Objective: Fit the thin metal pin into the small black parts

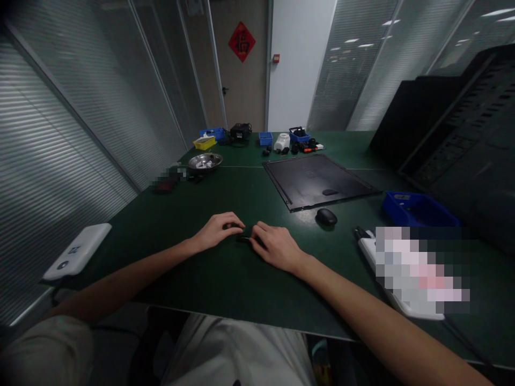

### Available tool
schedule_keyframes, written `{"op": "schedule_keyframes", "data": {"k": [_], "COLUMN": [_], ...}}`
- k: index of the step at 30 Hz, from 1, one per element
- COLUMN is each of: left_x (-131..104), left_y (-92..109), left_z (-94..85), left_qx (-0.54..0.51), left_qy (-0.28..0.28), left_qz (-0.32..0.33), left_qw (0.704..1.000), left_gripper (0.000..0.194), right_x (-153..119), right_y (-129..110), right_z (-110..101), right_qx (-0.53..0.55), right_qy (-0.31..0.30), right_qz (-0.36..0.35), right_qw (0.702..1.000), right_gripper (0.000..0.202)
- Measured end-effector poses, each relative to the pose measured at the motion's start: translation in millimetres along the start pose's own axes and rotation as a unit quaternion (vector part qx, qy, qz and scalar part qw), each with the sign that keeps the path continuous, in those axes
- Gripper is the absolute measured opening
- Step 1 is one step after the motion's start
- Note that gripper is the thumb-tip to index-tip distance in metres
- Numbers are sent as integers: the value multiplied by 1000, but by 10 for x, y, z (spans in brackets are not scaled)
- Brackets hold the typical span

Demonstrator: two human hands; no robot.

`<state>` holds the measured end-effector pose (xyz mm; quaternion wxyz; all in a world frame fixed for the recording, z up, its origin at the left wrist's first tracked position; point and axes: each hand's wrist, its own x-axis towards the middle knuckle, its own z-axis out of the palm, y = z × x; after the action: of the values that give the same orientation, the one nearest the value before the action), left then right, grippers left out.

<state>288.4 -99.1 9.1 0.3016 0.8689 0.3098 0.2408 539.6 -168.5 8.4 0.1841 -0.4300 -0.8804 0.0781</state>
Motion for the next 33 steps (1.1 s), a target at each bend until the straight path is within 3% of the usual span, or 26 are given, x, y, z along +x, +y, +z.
{"op": "schedule_keyframes", "data": {"k": [3,9,14,21,24,27,30,33], "left_x": [-48,-119,-124,-125,-123,-160,-279,-462], "left_y": [66,100,80,8,-295,-775,-1264,-1611], "left_z": [-13,7,39,-10,-246,-653,-1133,-1547], "left_qx": [-7,69,105,152,166,193,229,266], "left_qy": [9,-28,-3,-32,-1,51,114,166], "left_qz": [20,80,58,58,3,-100,-203,-297], "left_qw": [1000,994,993,986,986,975,945,902], "left_gripper": [24,21,19,29,36,37,38,39], "right_x": [-12,-21,-21,-30,-36,-38,-36,-35], "right_y": [0,8,20,34,28,22,20,20], "right_z": [-18,-30,-14,-10,-20,-32,-40,-39], "right_qx": [26,61,66,74,75,79,82,82], "right_qy": [20,40,47,48,48,47,48,47], "right_qz": [10,11,7,8,10,12,9,7], "right_qw": [999,997,997,996,996,996,995,996], "right_gripper": [15,15,15,12,13,13,13,13]}}
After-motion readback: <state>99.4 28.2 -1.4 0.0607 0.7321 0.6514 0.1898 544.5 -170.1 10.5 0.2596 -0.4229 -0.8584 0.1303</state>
